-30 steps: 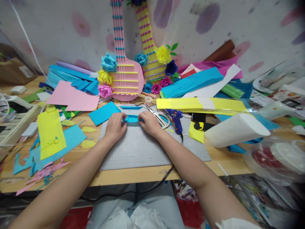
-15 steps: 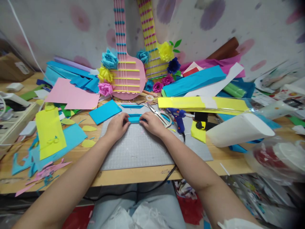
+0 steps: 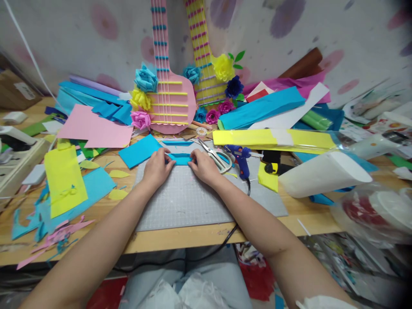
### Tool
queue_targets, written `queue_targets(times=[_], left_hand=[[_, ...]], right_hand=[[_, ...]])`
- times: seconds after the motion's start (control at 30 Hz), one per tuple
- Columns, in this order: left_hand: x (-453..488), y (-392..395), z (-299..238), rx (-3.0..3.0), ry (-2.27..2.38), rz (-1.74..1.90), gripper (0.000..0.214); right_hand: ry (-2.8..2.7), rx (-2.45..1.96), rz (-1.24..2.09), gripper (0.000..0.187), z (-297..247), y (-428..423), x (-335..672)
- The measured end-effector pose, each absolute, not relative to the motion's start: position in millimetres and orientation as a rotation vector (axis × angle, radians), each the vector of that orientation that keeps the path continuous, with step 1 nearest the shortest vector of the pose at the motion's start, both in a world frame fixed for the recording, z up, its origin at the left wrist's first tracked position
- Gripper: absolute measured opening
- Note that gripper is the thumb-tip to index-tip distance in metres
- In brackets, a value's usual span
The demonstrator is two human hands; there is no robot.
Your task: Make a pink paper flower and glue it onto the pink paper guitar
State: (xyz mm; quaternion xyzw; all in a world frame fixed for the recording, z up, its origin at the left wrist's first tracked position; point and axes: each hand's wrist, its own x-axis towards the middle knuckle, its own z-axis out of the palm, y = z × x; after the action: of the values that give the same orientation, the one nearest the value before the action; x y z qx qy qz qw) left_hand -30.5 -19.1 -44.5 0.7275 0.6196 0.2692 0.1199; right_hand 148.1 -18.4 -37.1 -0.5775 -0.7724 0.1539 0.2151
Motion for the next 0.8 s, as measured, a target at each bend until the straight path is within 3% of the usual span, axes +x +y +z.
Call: queue_targets(times=[0.37,0.6,0.8], left_hand=[[-22.5,-19.7,-43.0,2.301,1.955,0.626,0.023],[-21.0,-22.9,-35.9,2.370,1.914,0.499,0.006],[-22.2,-22.6,-37.7,2.393,1.888,0.520,0.005]], right_hand=[[-2.164,-1.659,0.318,0.014,-41.9,-18.1,143.6],[-2.254,-1.669,0.231,0.008,-41.5,-17.5,143.9],[-2.305,-1.679,0.206,0.012,-40.9,-17.7,142.9]])
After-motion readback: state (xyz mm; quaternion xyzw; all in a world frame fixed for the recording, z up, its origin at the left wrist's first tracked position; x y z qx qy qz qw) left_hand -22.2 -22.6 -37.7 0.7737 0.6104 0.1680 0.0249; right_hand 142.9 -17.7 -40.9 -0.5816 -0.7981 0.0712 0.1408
